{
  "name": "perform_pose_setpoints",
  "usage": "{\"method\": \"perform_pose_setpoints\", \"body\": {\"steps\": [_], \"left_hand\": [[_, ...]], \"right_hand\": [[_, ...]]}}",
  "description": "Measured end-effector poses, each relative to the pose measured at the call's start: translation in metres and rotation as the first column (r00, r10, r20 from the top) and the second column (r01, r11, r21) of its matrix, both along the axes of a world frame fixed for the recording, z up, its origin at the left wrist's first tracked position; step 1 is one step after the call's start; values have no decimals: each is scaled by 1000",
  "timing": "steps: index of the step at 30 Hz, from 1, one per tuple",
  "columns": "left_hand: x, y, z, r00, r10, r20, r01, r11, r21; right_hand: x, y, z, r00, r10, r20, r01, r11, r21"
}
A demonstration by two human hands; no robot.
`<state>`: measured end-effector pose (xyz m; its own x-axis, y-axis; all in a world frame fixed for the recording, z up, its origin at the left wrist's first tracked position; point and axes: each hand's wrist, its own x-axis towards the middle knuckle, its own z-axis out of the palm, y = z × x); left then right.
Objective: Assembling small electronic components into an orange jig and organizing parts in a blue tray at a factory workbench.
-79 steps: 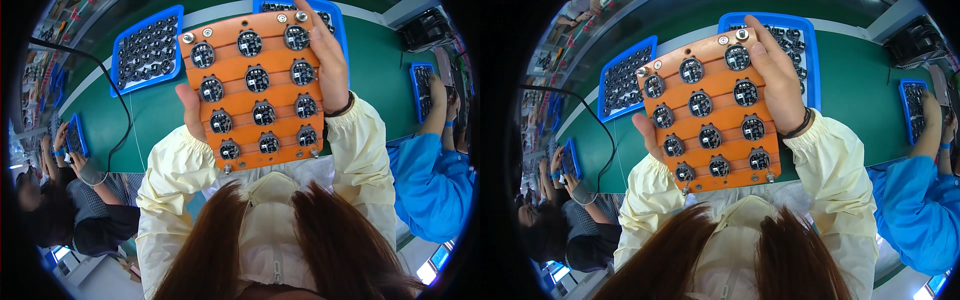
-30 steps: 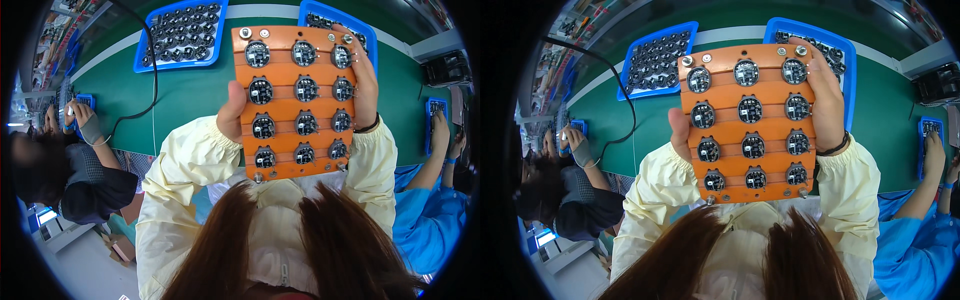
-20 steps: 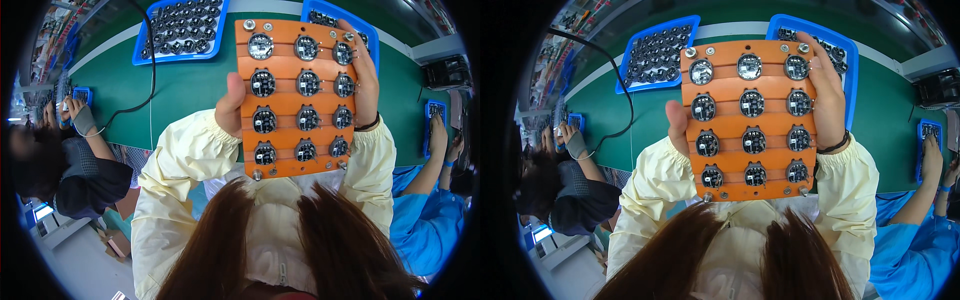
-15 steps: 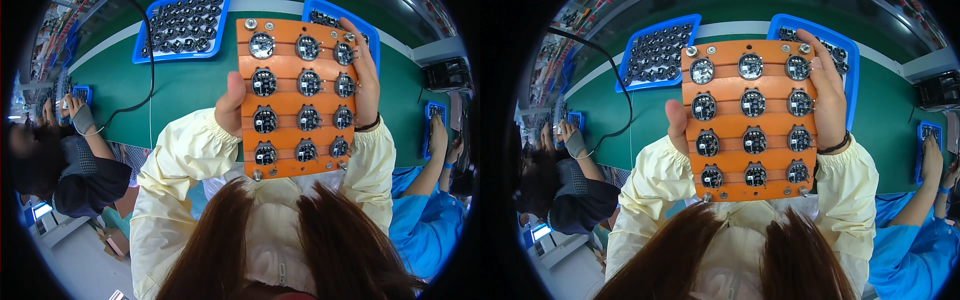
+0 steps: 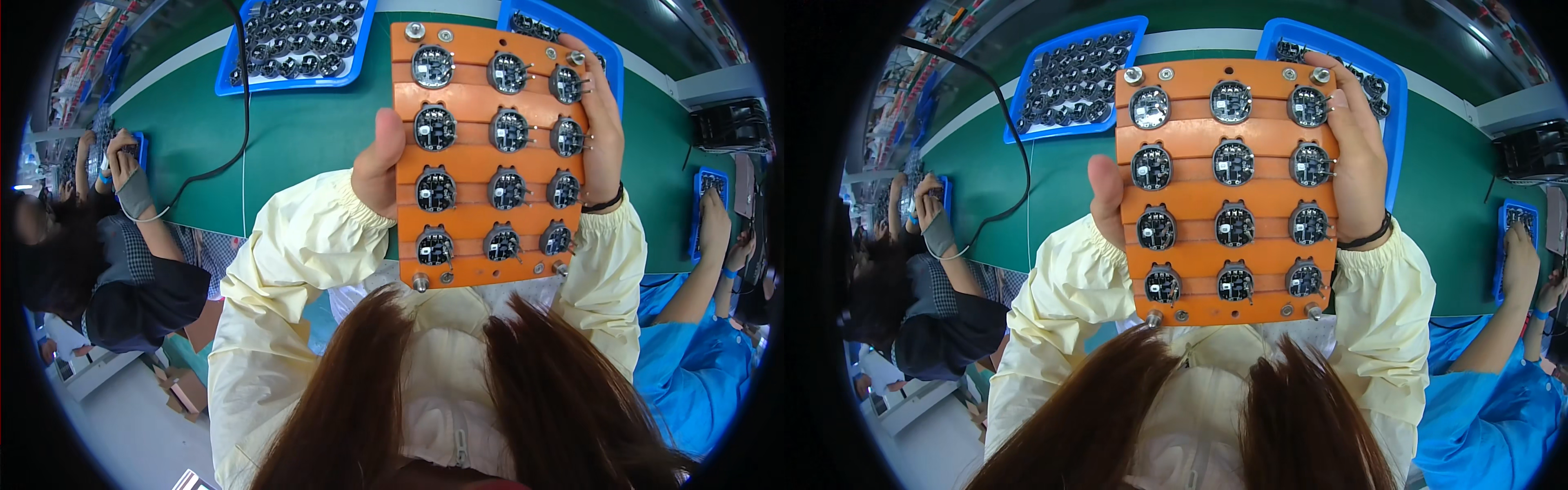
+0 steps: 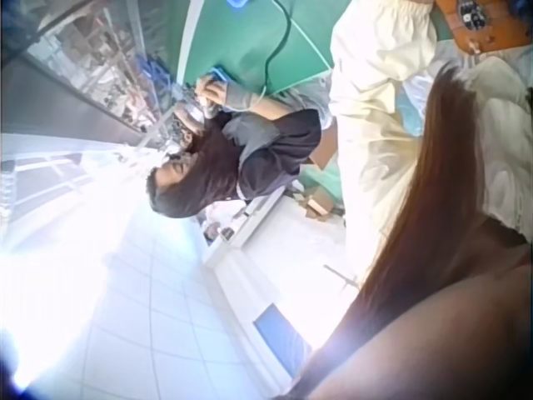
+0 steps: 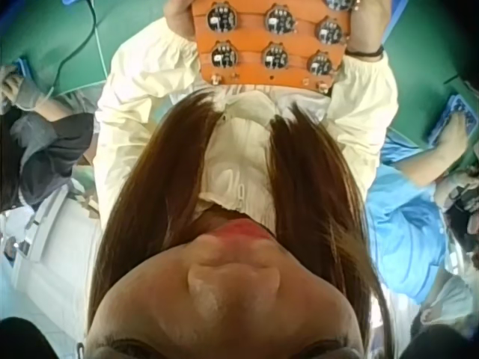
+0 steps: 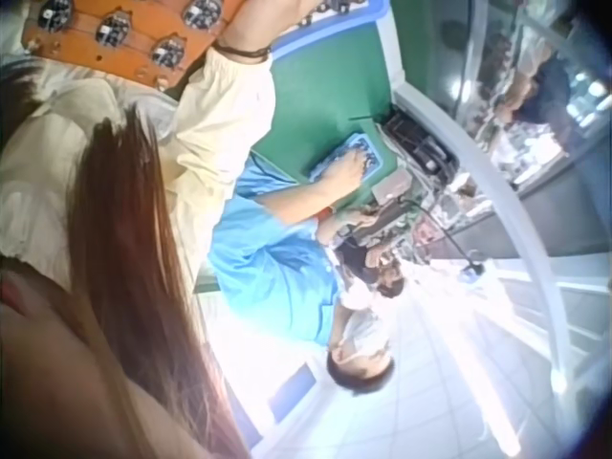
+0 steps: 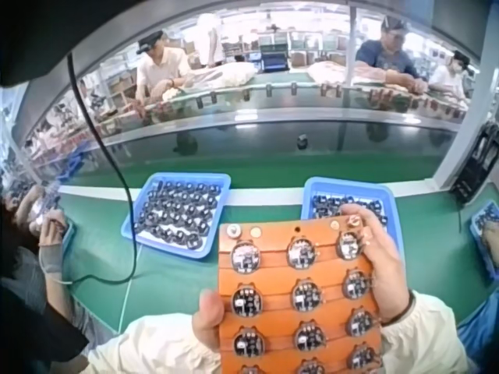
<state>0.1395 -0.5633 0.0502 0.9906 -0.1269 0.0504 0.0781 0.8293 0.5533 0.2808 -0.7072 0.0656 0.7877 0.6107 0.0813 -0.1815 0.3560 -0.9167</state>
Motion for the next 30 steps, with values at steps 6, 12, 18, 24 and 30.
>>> {"method": "perform_pose_setpoints", "body": {"steps": [6,12,18,24,30], "left_hand": [[0,0,-8,1000,2,25,-2,1000,2],[-1,-4,-5,999,7,39,-6,1000,-31],[1,2,-9,994,-24,107,33,995,-90],[-3,-4,-5,989,-79,123,98,983,-154],[7,-26,-32,933,204,297,-114,950,-292]], "right_hand": [[-2,-2,0,1000,6,-6,-6,1000,9],[-4,-5,-2,1000,-9,6,9,1000,-21],[-1,1,-1,1000,-23,-7,23,999,-43],[-1,-2,4,999,-37,3,37,999,-25],[-5,-4,18,995,12,-99,-14,1000,-17]]}}
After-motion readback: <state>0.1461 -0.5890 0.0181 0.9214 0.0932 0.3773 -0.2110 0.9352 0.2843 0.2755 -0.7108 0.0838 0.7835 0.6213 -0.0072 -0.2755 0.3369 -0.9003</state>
